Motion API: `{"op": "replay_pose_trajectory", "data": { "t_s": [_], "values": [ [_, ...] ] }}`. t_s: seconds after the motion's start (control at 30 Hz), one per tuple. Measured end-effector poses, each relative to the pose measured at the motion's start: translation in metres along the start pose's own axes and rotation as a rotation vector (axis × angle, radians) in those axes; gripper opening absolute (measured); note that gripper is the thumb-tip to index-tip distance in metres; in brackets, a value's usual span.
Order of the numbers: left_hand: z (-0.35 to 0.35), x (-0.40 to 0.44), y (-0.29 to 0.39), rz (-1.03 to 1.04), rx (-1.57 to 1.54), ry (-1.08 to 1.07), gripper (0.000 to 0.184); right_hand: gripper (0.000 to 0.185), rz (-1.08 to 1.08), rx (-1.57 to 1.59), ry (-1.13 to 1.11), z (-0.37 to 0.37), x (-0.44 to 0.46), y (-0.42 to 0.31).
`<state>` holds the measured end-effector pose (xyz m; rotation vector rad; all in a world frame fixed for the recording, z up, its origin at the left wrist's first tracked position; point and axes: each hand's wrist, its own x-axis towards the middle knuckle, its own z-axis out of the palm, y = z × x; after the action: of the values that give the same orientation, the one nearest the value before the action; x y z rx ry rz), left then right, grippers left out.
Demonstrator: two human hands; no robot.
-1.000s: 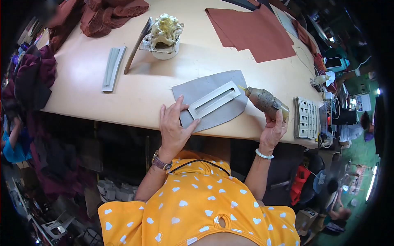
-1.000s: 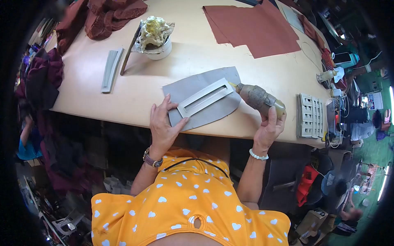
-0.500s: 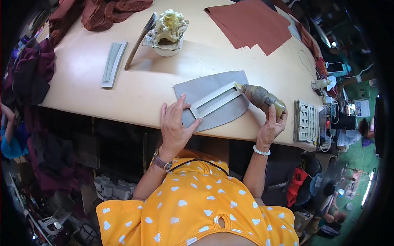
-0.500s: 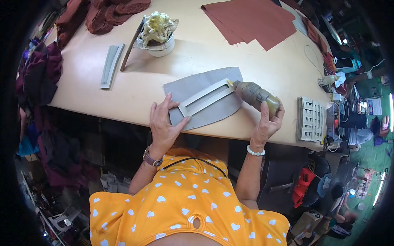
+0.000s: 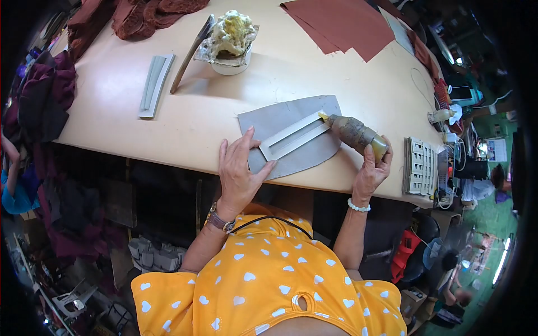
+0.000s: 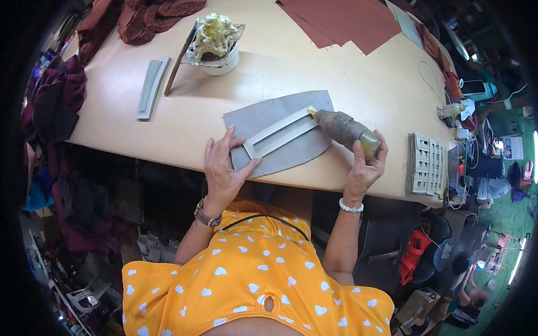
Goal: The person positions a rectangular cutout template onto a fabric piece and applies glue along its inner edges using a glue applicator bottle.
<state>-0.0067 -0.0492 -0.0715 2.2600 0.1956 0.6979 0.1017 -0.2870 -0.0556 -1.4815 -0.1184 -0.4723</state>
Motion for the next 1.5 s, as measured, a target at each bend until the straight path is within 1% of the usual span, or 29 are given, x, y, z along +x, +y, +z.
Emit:
{"op": "replay_pose_trajectory", "data": {
  "t_s": [0.17, 0.37, 0.47, 0.57, 0.63, 0.7, 0.77, 0.8, 0.9, 0.97, 1.03, 1.17, 1.27, 1.37, 1.47, 1.5],
  "values": [
    [0.001, 0.0, 0.0, -0.003, 0.005, -0.006, 0.078, 0.045, 0.019, -0.047, -0.069, 0.009, -0.021, -0.008],
    [0.0, 0.0, 0.0, -0.022, 0.005, -0.017, 0.079, 0.048, 0.124, -0.011, -0.152, 0.025, -0.055, -0.022],
    [0.001, 0.0, 0.002, -0.039, -0.002, -0.008, 0.074, 0.05, 0.115, 0.001, -0.195, 0.031, -0.069, -0.024],
    [-0.001, 0.001, 0.004, -0.043, 0.012, -0.034, 0.069, 0.051, 0.16, 0.079, -0.205, 0.038, -0.078, -0.027],
    [0.001, 0.0, 0.0, -0.019, 0.013, -0.009, 0.084, 0.044, 0.236, 0.099, -0.214, 0.037, -0.077, -0.03],
    [0.0, 0.001, 0.001, -0.018, 0.012, -0.011, 0.085, 0.041, 0.35, 0.153, -0.214, 0.029, -0.068, -0.026],
    [-0.003, 0.001, 0.004, -0.041, 0.01, -0.041, 0.072, 0.036, 0.385, 0.286, -0.152, 0.023, -0.059, -0.026],
    [-0.003, 0.001, 0.004, -0.042, -0.003, -0.031, 0.074, 0.033, 0.402, 0.351, -0.121, 0.019, -0.055, -0.026],
    [0.0, 0.0, 0.002, -0.042, -0.019, -0.008, 0.082, 0.028, 0.303, 0.31, 0.033, 0.0, -0.038, -0.021],
    [0.001, 0.0, 0.001, -0.031, -0.003, -0.006, 0.086, 0.024, 0.229, 0.215, 0.094, -0.017, -0.027, -0.012],
    [0.001, 0.0, 0.001, -0.038, 0.001, -0.011, 0.083, 0.025, 0.148, 0.167, 0.128, -0.026, -0.018, -0.007],
    [0.001, 0.0, 0.001, -0.028, 0.009, -0.017, 0.078, 0.027, 0.149, 0.125, 0.175, -0.022, -0.012, -0.009],
    [0.001, 0.0, 0.002, -0.031, 0.007, -0.019, 0.076, 0.028, 0.103, 0.055, 0.158, -0.026, -0.01, 0.002],
    [0.0, 0.0, 0.002, -0.041, 0.005, -0.03, 0.077, 0.028, 0.143, 0.05, 0.137, -0.024, -0.014, -0.002],
    [0.002, -0.001, 0.0, 0.003, 0.023, -0.007, 0.086, 0.028, 0.144, -0.013, 0.108, -0.03, -0.02, 0.003],
    [0.002, -0.001, -0.001, 0.007, 0.019, -0.008, 0.086, 0.029, 0.124, -0.028, 0.086, -0.03, -0.023, 0.002]
  ]
}}
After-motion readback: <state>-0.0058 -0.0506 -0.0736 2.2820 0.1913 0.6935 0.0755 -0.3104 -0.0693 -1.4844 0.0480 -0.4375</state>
